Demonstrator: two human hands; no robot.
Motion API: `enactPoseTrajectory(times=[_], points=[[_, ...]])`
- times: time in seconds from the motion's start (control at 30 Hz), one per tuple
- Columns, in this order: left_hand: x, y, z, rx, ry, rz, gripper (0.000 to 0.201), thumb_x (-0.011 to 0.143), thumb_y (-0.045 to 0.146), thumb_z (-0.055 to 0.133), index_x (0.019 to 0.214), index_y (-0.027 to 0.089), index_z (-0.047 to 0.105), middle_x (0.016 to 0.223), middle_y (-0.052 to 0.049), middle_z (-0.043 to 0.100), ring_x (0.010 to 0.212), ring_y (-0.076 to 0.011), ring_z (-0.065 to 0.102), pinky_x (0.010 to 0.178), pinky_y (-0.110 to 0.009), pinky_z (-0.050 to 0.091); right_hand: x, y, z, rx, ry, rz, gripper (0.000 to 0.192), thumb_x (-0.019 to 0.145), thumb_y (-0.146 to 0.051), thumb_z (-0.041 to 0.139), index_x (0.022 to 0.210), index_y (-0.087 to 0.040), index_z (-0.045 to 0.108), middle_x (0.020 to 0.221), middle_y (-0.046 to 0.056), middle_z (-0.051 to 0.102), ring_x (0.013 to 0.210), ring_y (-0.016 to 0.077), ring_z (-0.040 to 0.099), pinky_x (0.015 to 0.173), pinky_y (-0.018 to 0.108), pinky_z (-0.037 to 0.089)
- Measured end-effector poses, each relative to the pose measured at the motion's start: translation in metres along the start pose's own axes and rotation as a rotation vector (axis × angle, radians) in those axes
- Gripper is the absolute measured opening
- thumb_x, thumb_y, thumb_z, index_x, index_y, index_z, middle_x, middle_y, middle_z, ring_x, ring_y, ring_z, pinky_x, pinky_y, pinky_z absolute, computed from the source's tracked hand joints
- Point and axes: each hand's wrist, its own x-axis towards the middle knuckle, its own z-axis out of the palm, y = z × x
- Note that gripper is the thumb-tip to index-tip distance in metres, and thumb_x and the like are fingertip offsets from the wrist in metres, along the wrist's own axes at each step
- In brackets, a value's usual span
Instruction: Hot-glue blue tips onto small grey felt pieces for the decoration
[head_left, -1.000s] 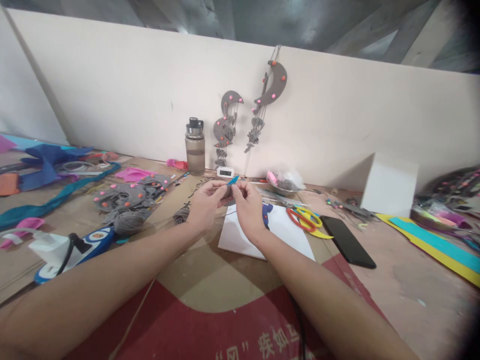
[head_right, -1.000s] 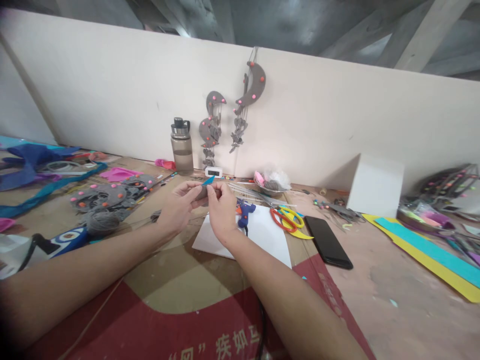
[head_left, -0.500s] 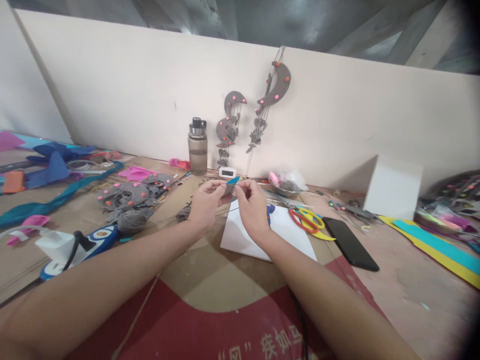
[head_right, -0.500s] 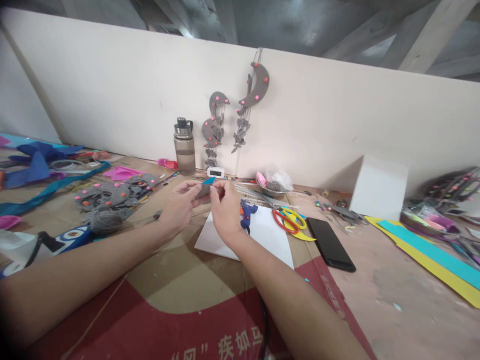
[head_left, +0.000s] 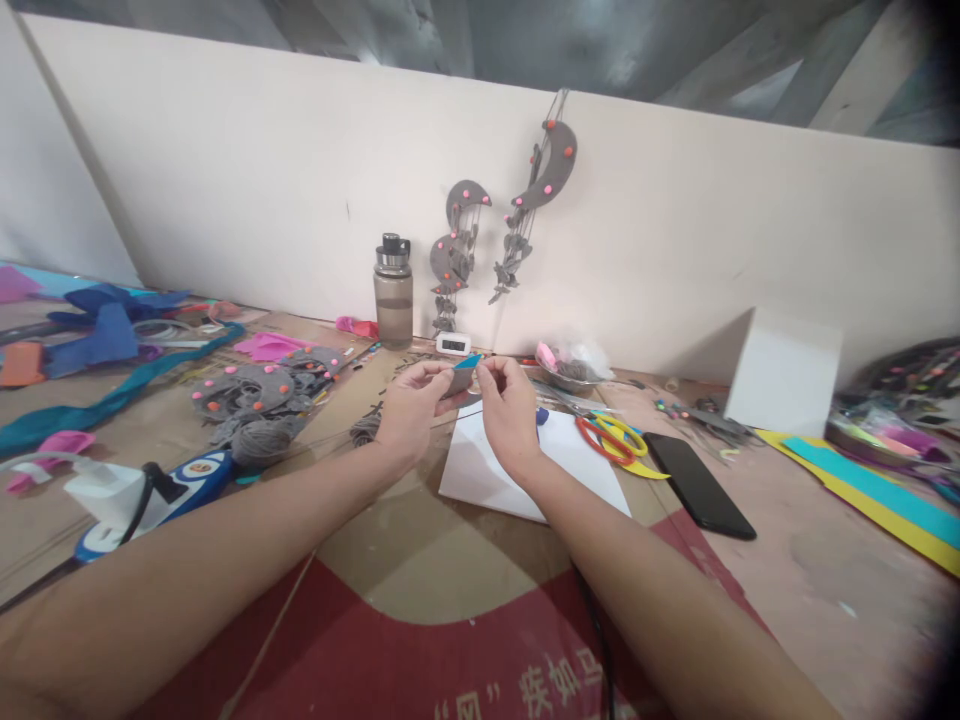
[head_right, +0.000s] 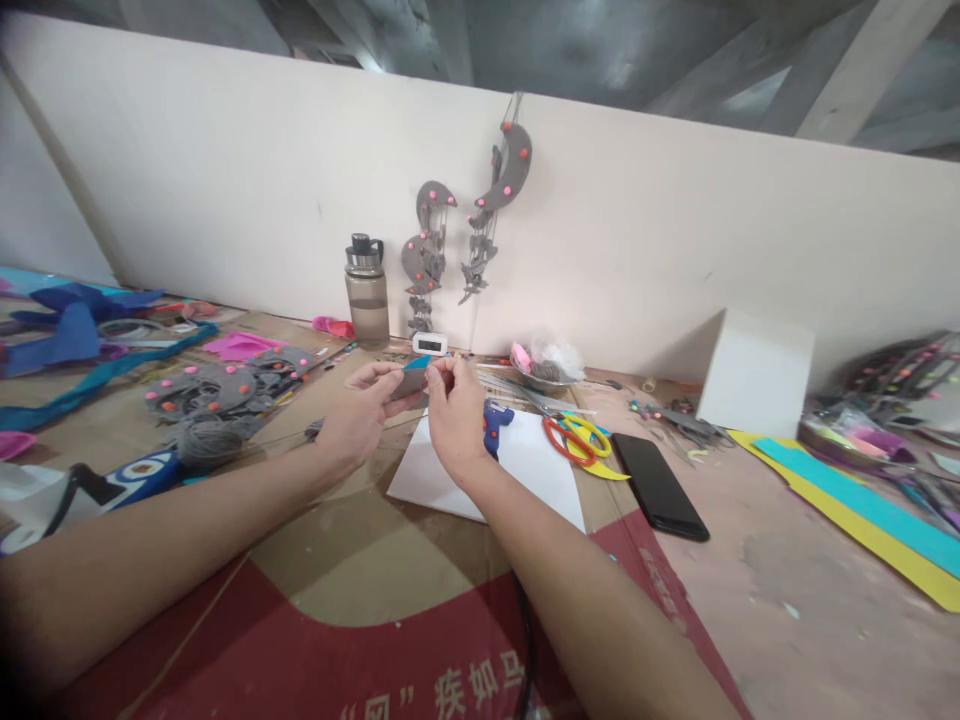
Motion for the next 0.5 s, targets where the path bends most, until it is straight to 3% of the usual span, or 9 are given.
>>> enactPoseTrajectory(times=[0.5], points=[[0.0073, -0.0001, -0.0065, -0.031, -0.03, -0.105, 0.018, 0.067, 0.025, 0.074, 0.074, 0.015, 0.06, 0.079, -0.003, 0.067, 0.076, -0.015, 0.066, 0.077, -0.036, 0.058, 0.004, 0.008, 0.001, 0.178, -0.144, 0.104, 0.018, 0.086, -0.036, 0.048, 0.077, -0.021, 0.052, 0.071, -0.002, 0.052, 0.063, 0.0129, 0.043, 0.061, 0.025, 0.037]])
